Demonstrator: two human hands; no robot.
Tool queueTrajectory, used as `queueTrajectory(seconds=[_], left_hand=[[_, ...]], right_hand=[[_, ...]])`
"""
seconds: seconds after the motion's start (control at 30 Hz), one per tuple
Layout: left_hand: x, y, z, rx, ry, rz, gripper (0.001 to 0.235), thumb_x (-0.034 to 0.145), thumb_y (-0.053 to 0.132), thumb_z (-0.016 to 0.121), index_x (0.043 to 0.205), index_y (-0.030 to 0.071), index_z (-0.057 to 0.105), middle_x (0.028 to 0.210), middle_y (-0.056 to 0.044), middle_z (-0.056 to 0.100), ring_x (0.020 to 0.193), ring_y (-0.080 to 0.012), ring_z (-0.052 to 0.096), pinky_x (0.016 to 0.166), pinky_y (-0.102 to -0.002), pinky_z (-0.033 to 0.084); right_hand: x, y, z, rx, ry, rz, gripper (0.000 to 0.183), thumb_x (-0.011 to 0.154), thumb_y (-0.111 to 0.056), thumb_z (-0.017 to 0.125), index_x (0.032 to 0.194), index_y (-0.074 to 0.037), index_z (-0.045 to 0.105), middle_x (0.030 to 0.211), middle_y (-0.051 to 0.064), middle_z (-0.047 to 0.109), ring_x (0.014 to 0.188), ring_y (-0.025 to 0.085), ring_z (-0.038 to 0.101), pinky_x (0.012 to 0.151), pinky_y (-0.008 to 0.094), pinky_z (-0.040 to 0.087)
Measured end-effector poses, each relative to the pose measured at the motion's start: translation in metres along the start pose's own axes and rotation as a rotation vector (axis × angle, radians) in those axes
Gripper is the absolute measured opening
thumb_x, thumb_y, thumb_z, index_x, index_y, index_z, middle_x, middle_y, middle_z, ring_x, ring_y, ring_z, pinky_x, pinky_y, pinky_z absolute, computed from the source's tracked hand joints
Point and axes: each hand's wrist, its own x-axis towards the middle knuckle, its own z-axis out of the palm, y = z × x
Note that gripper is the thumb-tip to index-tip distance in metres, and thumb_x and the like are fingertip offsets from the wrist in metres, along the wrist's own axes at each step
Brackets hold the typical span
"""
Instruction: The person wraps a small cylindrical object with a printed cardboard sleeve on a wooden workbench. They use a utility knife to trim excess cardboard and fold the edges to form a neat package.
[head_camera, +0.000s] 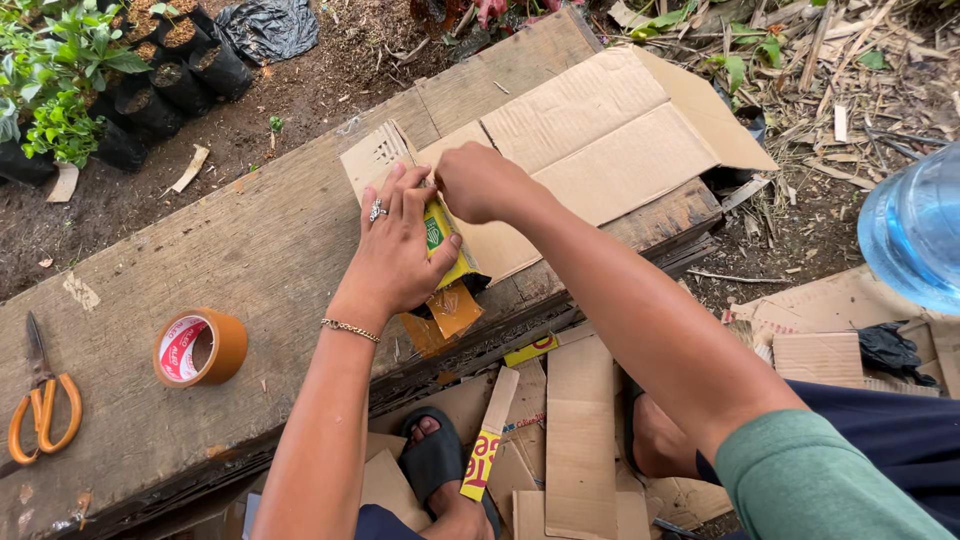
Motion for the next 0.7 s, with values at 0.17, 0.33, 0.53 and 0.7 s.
queueTrajectory(seconds=[0.17, 0.33, 0.53, 0.7], left_hand=[[-0.001, -0.001, 0.001, -0.016, 0.013, 0.002, 0.061, 0.095, 0.043, 0.054, 0.14, 0.004, 0.037, 0.159, -0.013, 0.032, 0.157, -0.035, 0.017, 0.125, -0.06, 0.005], [0.004, 0.003, 0.002, -0.001, 0.027, 0.01, 0.062, 0.093, 0.043, 0.056, 0.14, 0.005, 0.038, 0.158, -0.015, 0.033, 0.155, -0.0365, 0.018, 0.123, -0.06, 0.007], [-0.007, -0.007, 0.008, -0.029, 0.041, 0.01, 0.063, 0.096, 0.044, 0.057, 0.14, 0.004, 0.039, 0.158, -0.015, 0.034, 0.157, -0.0373, 0.019, 0.125, -0.061, 0.008], [-0.001, -0.005, 0.005, -0.014, 0.047, 0.022, 0.064, 0.095, 0.044, 0.057, 0.14, 0.003, 0.038, 0.159, -0.016, 0.032, 0.156, -0.037, 0.017, 0.124, -0.06, 0.007]], right_hand=[[-0.018, -0.007, 0.009, 0.226, 0.326, 0.215, 0.02, 0.094, -0.012, 0.059, 0.098, -0.003, 0.076, 0.096, 0.02, 0.073, 0.091, 0.042, 0.068, 0.082, 0.051, 0.054], [0.009, -0.002, 0.028, 0.242, 0.385, 0.143, 0.027, 0.087, -0.012, 0.062, 0.11, -0.006, 0.075, 0.099, 0.019, 0.073, 0.093, 0.04, 0.069, 0.08, 0.05, 0.055], [0.028, 0.016, 0.05, 0.173, 0.332, 0.023, 0.031, 0.082, -0.012, 0.07, 0.112, -0.008, 0.076, 0.101, 0.019, 0.073, 0.092, 0.039, 0.07, 0.08, 0.047, 0.057], [0.046, 0.016, 0.032, 0.027, 0.174, 0.02, 0.02, 0.078, -0.014, 0.073, 0.096, -0.008, 0.079, 0.093, 0.019, 0.072, 0.089, 0.041, 0.069, 0.078, 0.049, 0.056]])
